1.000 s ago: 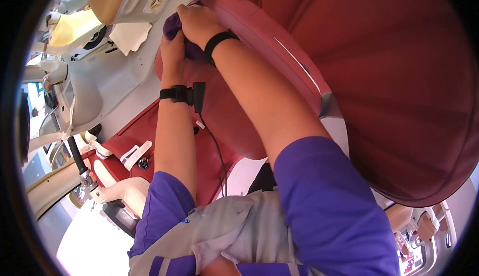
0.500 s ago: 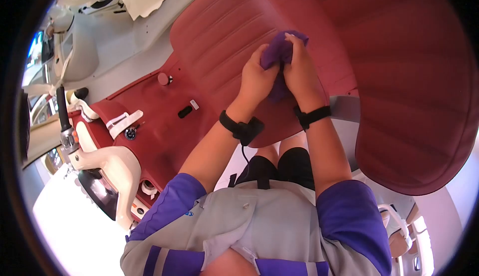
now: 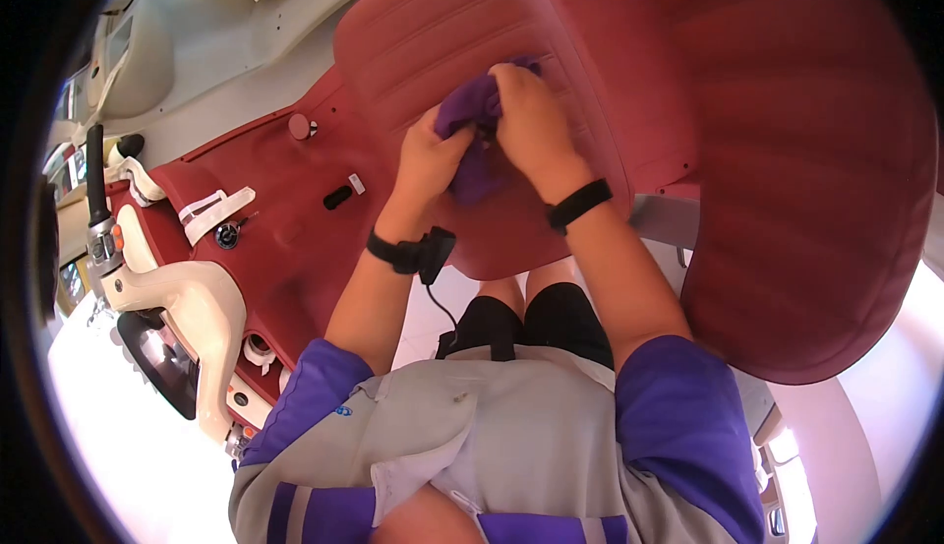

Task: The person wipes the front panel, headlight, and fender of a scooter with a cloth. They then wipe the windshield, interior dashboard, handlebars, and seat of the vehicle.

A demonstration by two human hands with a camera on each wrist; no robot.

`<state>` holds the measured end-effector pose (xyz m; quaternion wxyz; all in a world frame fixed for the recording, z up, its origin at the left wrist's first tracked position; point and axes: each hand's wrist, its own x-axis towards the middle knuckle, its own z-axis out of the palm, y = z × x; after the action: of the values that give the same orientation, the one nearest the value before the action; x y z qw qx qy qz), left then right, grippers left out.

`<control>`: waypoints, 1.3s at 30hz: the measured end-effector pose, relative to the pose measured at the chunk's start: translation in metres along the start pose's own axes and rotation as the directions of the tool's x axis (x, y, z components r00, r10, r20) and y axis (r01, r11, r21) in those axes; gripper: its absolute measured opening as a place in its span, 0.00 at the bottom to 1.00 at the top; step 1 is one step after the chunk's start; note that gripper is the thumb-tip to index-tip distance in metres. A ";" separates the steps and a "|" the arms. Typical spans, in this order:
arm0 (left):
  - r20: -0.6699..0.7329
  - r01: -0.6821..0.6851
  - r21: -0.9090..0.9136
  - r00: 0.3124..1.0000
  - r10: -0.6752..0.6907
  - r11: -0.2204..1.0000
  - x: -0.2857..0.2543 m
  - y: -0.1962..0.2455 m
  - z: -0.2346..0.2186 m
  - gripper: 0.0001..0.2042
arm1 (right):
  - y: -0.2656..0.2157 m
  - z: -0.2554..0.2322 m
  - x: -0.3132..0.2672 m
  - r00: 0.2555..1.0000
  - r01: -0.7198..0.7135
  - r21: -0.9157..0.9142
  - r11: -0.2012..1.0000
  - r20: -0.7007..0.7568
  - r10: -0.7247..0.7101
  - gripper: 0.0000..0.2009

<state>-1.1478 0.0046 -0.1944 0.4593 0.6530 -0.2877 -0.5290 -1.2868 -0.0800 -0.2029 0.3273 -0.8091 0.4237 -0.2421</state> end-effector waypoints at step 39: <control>-0.067 -0.118 0.199 0.989 0.134 0.973 0.025 0.012 0.067 0.19 | 0.027 -0.043 0.002 0.985 -0.153 -0.024 0.988 -0.085 0.150 0.22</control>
<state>-1.2035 -0.0422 -0.1952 0.4370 0.6958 -0.3603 -0.4417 -1.3286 -0.1072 -0.1936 0.3147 -0.7688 0.5008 -0.2433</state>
